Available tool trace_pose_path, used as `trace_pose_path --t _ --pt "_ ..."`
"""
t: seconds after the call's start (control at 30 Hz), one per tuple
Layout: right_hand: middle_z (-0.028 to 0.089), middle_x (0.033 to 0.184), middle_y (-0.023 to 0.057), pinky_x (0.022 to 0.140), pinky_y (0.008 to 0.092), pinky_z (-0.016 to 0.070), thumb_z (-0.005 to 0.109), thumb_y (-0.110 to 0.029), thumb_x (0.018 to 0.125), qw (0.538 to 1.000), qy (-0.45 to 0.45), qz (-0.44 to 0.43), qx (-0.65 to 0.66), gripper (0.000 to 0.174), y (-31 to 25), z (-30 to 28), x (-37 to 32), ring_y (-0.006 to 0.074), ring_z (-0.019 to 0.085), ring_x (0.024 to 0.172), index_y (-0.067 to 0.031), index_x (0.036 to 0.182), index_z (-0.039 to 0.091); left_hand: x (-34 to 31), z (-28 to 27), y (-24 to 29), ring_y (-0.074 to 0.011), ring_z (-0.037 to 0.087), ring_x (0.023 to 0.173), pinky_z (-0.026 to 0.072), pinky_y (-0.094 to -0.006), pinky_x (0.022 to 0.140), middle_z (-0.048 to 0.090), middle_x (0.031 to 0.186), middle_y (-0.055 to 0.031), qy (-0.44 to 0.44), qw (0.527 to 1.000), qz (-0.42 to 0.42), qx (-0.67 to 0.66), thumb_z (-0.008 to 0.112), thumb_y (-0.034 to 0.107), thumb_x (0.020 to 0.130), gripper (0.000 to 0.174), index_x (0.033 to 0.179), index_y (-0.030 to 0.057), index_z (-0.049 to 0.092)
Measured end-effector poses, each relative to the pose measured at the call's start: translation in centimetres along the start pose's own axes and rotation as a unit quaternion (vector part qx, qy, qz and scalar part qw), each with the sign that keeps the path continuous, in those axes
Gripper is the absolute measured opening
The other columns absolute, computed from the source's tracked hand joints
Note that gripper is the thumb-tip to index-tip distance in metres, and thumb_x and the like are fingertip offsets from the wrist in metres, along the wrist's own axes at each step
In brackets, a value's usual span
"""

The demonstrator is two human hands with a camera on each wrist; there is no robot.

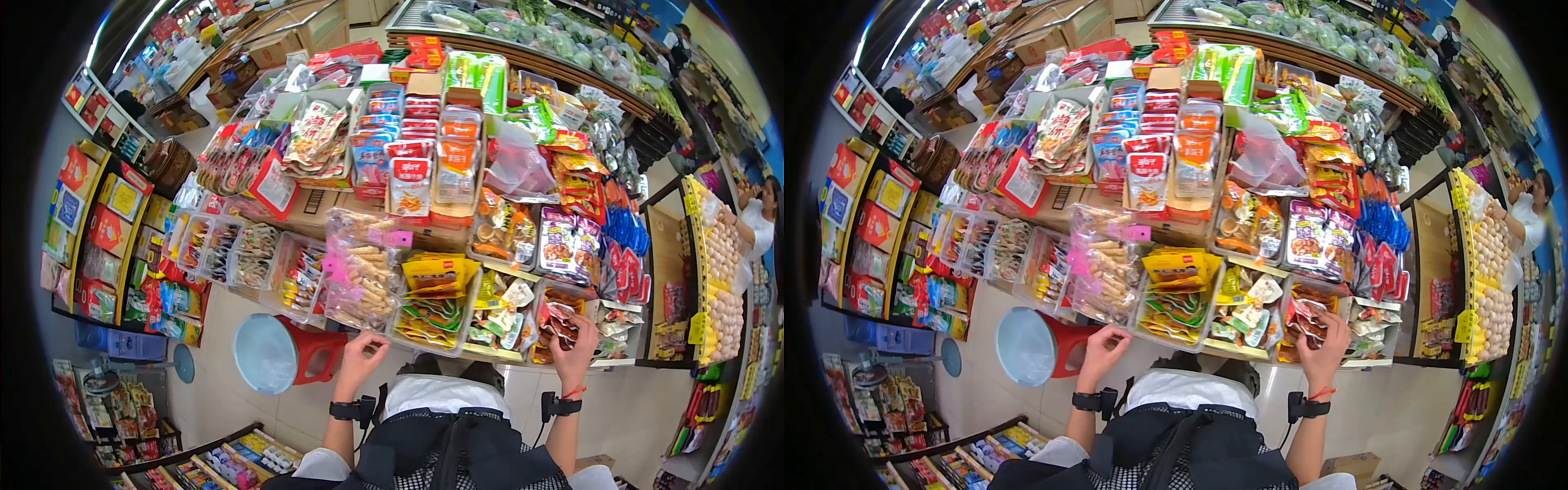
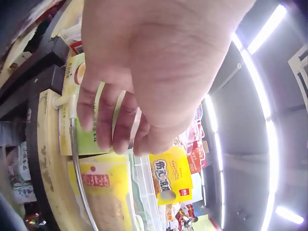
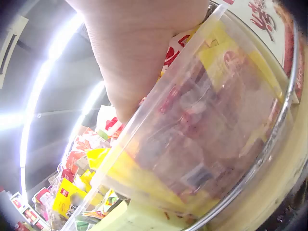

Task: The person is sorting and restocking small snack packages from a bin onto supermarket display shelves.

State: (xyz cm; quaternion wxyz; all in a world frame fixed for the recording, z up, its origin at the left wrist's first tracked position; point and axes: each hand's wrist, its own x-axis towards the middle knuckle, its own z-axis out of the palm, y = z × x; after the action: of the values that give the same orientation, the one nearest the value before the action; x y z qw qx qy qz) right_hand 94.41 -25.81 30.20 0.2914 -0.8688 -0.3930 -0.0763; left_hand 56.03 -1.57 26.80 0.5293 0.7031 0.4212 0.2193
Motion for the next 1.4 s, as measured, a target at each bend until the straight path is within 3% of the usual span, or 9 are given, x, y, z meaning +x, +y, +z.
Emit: trace_pose_path --t 0.3,0.5,0.6,0.7,0.77,0.8,0.87,1.17,1.4 --pt "0.060 0.122 0.0142 0.105 0.0467 0.0397 0.072 -0.008 0.070 0.998 0.044 0.035 -0.017 0.048 -1.2 1.6 -1.5 0.0358 0.055 0.118 -0.0049 0.115 0.057 0.1 -3.9 0.3 -0.0206 0.070 0.085 0.0546 -0.0315 0.075 0.072 0.094 -0.0096 -0.002 1.000 0.009 0.016 0.068 0.009 0.090 0.015 0.102 -0.0001 0.069" --pt "0.060 0.123 0.0146 0.105 0.0464 0.0399 0.071 -0.003 0.071 0.998 0.057 0.037 -0.013 0.043 -0.9 2.3 -1.9 0.0356 0.055 0.119 -0.0042 0.112 0.058 -1.5 -3.3 -10.0 -0.0209 0.072 0.084 0.0558 -0.0325 0.071 0.073 0.091 -0.0107 -0.015 0.998 -0.062 0.024 0.067 0.015 0.091 0.021 0.105 -0.0004 0.068" --pt "0.060 0.123 0.0154 0.105 0.0464 0.0401 0.070 -0.001 0.072 0.998 0.052 0.036 0.009 0.043 -1.2 2.3 -1.7 0.0362 0.054 0.119 -0.0036 0.113 0.059 -4.8 -1.2 -21.8 -0.0217 0.073 0.081 0.0561 -0.0334 0.068 0.074 0.091 -0.0124 -0.033 0.969 -0.219 -0.113 0.063 0.020 0.094 0.024 0.107 0.0014 0.068" --pt "0.060 0.123 0.0163 0.105 0.0463 0.0404 0.070 -0.001 0.072 0.998 0.049 0.030 0.012 0.043 -0.7 2.5 -1.8 0.0367 0.054 0.120 -0.0029 0.113 0.058 -12.3 1.0 -31.1 -0.0226 0.072 0.074 0.0562 -0.0338 0.061 0.073 0.088 -0.0127 0.044 0.872 -0.459 -0.163 0.056 0.024 0.097 0.027 0.104 0.0011 0.067" --pt "0.060 0.123 0.0163 0.105 0.0462 0.0403 0.070 -0.001 0.072 0.998 0.052 0.035 0.013 0.042 -0.6 2.6 -2.0 0.0366 0.054 0.119 -0.0027 0.113 0.058 -17.8 1.3 -35.7 -0.0250 0.072 0.070 0.0592 -0.0362 0.061 0.073 0.088 -0.0148 -0.025 0.861 -0.497 -0.101 0.055 0.016 0.094 0.023 0.097 -0.0009 0.071" --pt "0.060 0.123 0.0163 0.106 0.0462 0.0403 0.070 -0.001 0.072 0.998 0.055 0.038 0.012 0.042 -0.6 2.6 -1.9 0.0365 0.054 0.119 -0.0025 0.113 0.058 -19.5 2.0 -35.5 -0.0252 0.072 0.069 0.0596 -0.0379 0.061 0.072 0.086 -0.0146 0.046 0.811 -0.562 -0.155 0.057 0.017 0.093 0.024 0.099 -0.0013 0.071" --pt "0.060 0.123 0.0165 0.106 0.0460 0.0403 0.070 -0.001 0.073 0.998 0.059 0.037 0.009 0.042 -0.6 2.5 -1.9 0.0364 0.054 0.119 -0.0025 0.113 0.058 -21.9 2.1 -33.6 -0.0250 0.073 0.075 0.0596 -0.0400 0.064 0.073 0.090 -0.0138 0.043 0.821 -0.552 -0.142 0.059 0.020 0.094 0.027 0.111 0.0016 0.068" --pt "0.059 0.122 0.0176 0.105 0.0433 0.0428 0.068 0.000 0.075 0.997 0.061 0.031 -0.027 0.042 -0.9 2.5 -1.7 0.0354 0.055 0.119 -0.0016 0.115 0.058 -14.8 1.6 -29.8 -0.0157 0.064 0.073 0.0576 -0.0364 0.067 0.066 0.082 -0.0035 0.004 0.884 -0.455 -0.108 0.051 0.018 0.098 0.024 0.108 0.0053 0.067" --pt "0.060 0.122 0.0177 0.105 0.0434 0.0427 0.068 0.000 0.074 0.997 0.059 0.044 -0.011 0.042 -1.8 2.0 -1.7 0.0356 0.055 0.119 -0.0017 0.114 0.058 -8.2 -1.6 -27.1 -0.0235 0.071 0.091 0.0588 -0.0394 0.076 0.071 0.103 -0.0134 0.002 0.897 -0.410 -0.167 0.047 0.019 0.101 0.028 0.120 0.0030 0.060"
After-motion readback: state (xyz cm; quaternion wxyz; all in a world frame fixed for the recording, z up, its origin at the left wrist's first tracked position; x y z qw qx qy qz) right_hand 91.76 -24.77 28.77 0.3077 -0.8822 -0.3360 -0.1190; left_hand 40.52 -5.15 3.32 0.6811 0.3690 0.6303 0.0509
